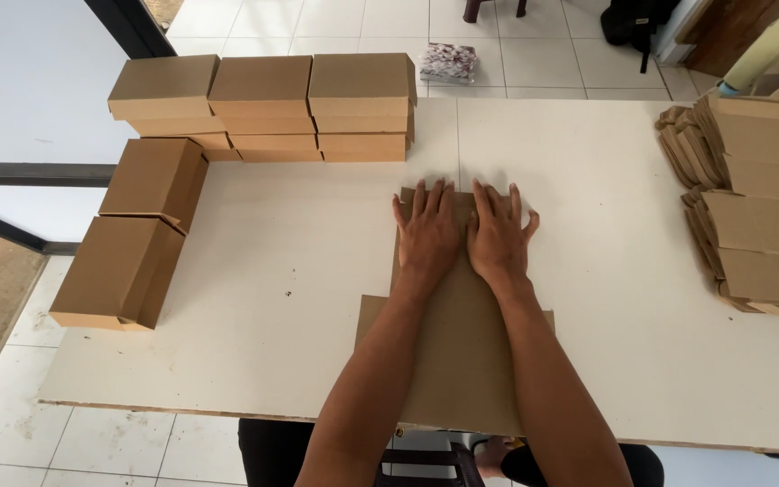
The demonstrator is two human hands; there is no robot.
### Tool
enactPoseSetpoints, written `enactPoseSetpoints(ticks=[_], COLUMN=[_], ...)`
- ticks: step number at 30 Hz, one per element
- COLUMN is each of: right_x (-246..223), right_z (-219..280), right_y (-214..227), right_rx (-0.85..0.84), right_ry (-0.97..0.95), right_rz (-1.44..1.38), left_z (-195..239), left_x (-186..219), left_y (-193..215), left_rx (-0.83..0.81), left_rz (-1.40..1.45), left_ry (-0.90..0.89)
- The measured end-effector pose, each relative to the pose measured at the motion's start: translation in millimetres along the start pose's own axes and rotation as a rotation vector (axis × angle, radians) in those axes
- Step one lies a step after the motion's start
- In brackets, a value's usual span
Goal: The person assembles small cardboard boxes from flat sheets on a white table. They fold the flaps, crease the edges, and stack the finished boxes. The person repeats this process for multiple boxes.
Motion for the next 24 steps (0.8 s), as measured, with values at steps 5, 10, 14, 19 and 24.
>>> enactPoseSetpoints(ticks=[5,10,14,19,24], right_x=[5.7,-10.4,-19.4,-4.1,16.6], right_z=[-1.0,10.6,14.6,15.3,16.5], right_y=[-1.7,9.6,11.4,6.0,5.0], right_rx=[0.261,0.457,0.168,0.104,0.046], right_ry=[0.097,0.228,0.147,0.002,-0.137], right_rz=[0.011,-0.025,-0.064,-0.164,-0.052], left_z=[0.0,0.1,9.6,20.8,34.9], left_x=[6.4,5.5,13.1,4.7,-22.5], left_y=[10.4,-22.5,-25.1,6.0,19.0], left_rx=[0.177,0.36,0.323,0.105,-0.051], left_rz=[-0.007,-0.114,-0.173,0.015,-0.032], left_ry=[-0.068,-0.138,-0.126,0.006,0.164])
Point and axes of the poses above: each hand's wrist, its own z-axis away from the middle knuckle, its own y-axis out of the back of the hand, x = y × z, the point moved 10 cm from there along -z, towards the middle knuckle, and after that the axes turned 7 degrees about x, right-handed, at the moved point
